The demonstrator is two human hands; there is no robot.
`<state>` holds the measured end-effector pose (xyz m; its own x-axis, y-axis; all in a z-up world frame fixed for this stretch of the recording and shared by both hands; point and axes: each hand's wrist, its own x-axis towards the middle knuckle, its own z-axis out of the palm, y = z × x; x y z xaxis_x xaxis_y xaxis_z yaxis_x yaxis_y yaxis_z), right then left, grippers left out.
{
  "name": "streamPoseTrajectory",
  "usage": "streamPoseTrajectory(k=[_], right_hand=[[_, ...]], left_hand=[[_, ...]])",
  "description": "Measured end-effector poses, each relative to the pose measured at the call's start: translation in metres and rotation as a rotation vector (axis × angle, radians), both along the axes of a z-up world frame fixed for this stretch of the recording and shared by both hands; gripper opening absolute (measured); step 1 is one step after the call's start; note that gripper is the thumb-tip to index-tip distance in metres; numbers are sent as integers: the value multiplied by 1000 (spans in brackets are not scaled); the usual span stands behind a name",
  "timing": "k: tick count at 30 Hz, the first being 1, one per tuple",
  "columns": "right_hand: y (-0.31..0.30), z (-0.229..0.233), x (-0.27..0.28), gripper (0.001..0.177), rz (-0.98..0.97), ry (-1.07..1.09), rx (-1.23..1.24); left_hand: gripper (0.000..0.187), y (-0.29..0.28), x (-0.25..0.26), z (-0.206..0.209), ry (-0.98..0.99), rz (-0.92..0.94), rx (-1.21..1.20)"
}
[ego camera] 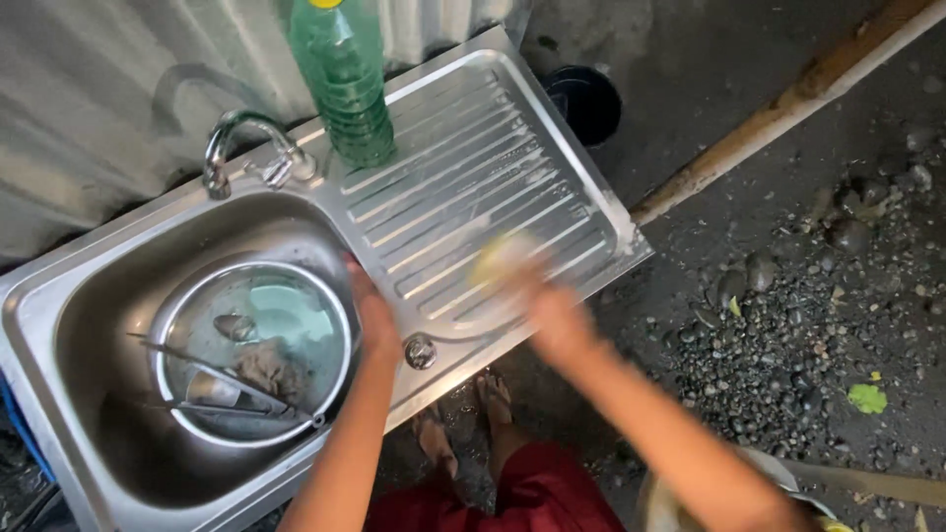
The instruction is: Wash dishes in a metal sink using dish soap and a sponge.
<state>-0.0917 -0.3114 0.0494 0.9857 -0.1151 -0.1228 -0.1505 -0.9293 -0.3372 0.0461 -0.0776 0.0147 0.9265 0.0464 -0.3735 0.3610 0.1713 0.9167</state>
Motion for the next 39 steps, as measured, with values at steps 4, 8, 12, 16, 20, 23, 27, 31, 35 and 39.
streamPoseTrajectory(k=[4,8,12,16,20,23,27,31,35,39], right_hand=[[-22,-13,52,48,-473,187,-94],[115,-58,47,42,-347,-116,529],[20,-194,56,45,160,-526,53],[-178,-326,94,44,-169,-398,663],[38,-205,102,48,-44,-432,39],[45,-187,113,66,113,-392,31],[-125,-70,131,44,-137,-556,163],[26,-93,151,27,-562,-292,157],[64,-162,145,64,456,-725,52],[-145,-160,153,19,-130,-294,208]], left_hand=[[74,-5,4,21,-20,-19,-40],[76,7,5,-6,-43,-6,-231],[77,20,2,-2,8,25,-544],[78,12,3,21,30,-7,-436],[77,12,6,17,61,16,-428],[77,8,13,23,67,63,-481],[77,-1,21,29,71,77,-404],[75,-4,22,20,11,96,-422],[65,-7,20,12,-131,152,-345],[51,-13,0,11,-344,68,126]])
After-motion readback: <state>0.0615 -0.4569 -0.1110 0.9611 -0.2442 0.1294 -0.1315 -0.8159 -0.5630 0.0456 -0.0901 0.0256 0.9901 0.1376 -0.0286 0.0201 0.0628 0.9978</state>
